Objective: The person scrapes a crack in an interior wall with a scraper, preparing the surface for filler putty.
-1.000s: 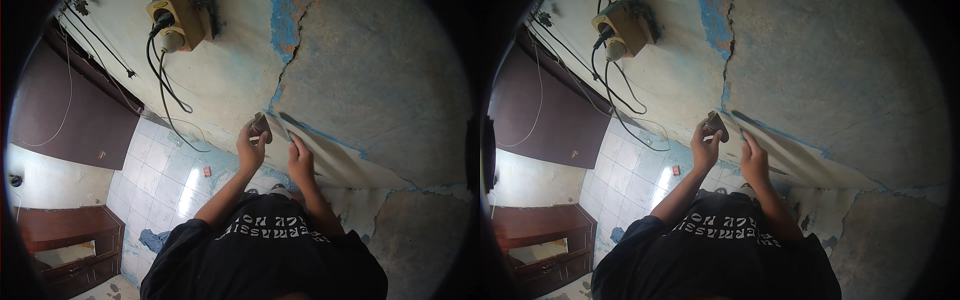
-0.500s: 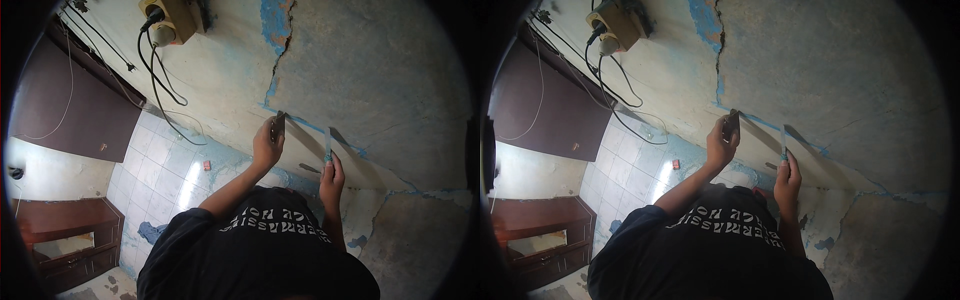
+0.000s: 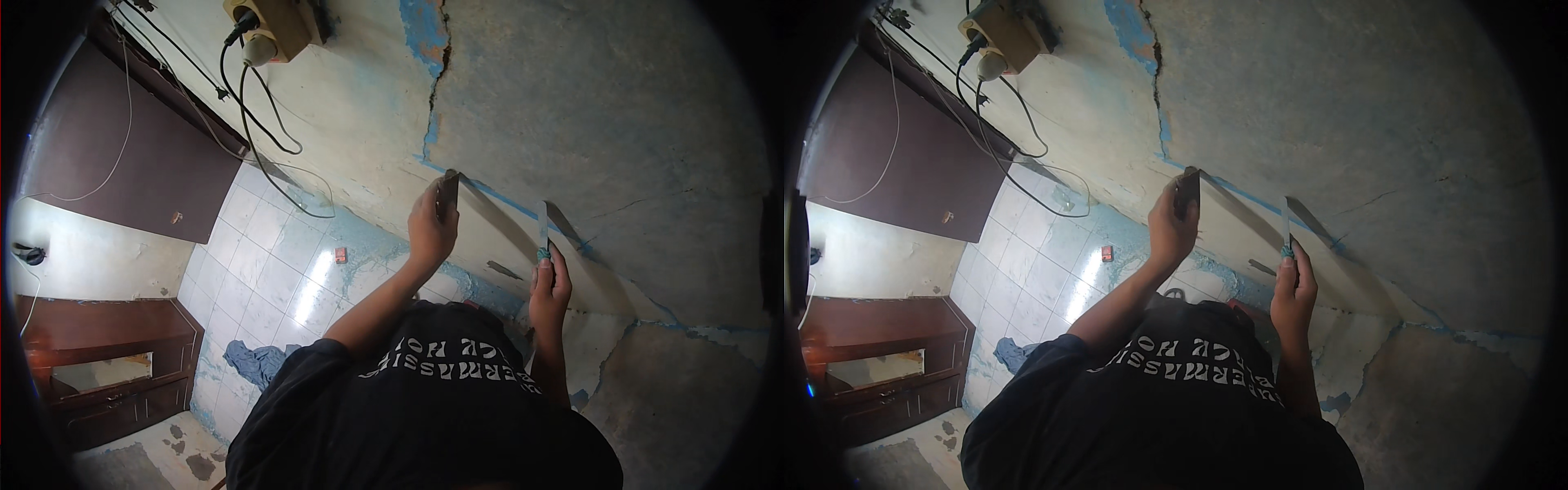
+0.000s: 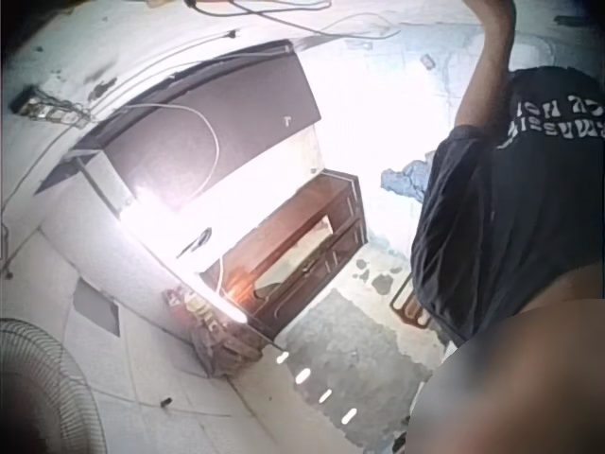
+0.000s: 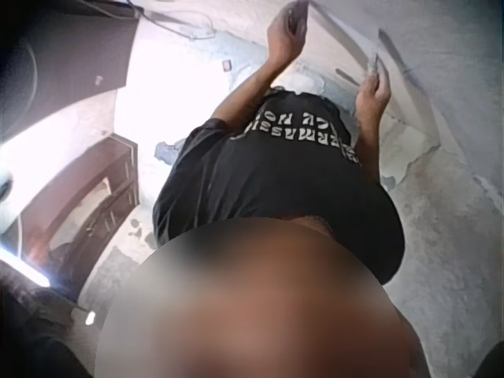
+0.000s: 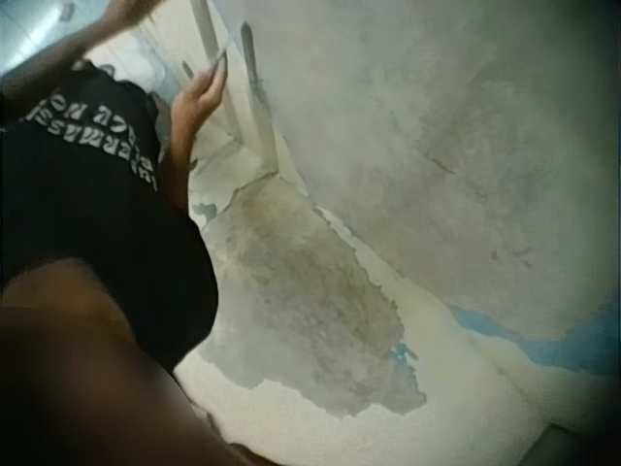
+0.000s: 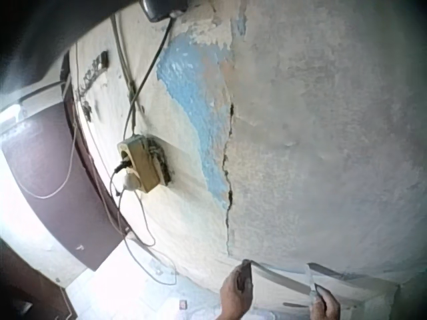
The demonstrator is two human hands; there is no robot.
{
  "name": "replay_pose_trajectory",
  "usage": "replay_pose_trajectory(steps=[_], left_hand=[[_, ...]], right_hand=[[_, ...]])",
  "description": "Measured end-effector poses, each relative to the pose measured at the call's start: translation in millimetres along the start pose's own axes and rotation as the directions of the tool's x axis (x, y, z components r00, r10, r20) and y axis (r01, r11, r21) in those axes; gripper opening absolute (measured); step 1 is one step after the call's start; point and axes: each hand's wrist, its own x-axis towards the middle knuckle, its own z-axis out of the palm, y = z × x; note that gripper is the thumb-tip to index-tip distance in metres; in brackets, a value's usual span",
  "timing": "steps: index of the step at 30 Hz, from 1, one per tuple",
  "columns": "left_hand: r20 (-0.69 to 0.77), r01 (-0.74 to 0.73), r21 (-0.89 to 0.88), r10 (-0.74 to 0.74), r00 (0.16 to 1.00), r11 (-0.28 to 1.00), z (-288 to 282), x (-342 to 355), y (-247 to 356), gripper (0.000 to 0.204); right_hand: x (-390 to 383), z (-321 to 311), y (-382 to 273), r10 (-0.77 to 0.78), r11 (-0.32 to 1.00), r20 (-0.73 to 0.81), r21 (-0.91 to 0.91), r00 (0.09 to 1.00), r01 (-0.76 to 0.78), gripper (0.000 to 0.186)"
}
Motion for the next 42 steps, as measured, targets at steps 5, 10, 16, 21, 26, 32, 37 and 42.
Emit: replay_pose_trajectory(steps=[5,10,16,21,26,32,37,42], left_hand=[[-0.029,-0.154,-0.017,0.154,0.988,0.988,18,-8,4,0.045],[0.005,-0.129,0.034,0.129,0.992,0.991,10,-11,13,0.046],[0.061,-0.246,0.026,0.244,0.968,0.969,29,-23,23,0.048],[-0.021,-0.136,-0.099,0.135,0.991,0.986,34,-28,22,0.044],[0.131,-0.257,0.059,0.248,0.960,0.965,41,-36,31,0.044],[0.063,-0.163,-0.112,0.170,0.983,0.980,44,-40,26,0.047],[-0.121,-0.043,-0.082,0.033,0.992,0.996,32,-40,0,0.052],[-0.116,-0.038,-0.107,0.026,0.993,0.994,22,-32,1,0.052]], right_hand=[[-1,-6,2,0.003,1.000,0.013,-0.024,1.000,-0.003,0.041],[1,-13,10,0.012,1.000,0.018,0.005,1.000,-0.012,0.041],[5,-17,20,-0.086,0.996,0.028,-0.015,0.996,0.087,0.039],[5,-27,19,-0.086,0.992,0.065,-0.092,0.994,0.092,0.045],[2,-31,15,-0.020,1.000,0.088,-0.003,0.996,0.020,0.042],[5,-31,17,-0.001,0.999,0.189,0.052,0.982,-0.009,0.043],[19,-11,12,-0.020,0.993,0.300,0.114,0.954,-0.015,0.042],[39,13,24,-0.087,0.994,0.343,0.086,0.935,0.061,0.038]])
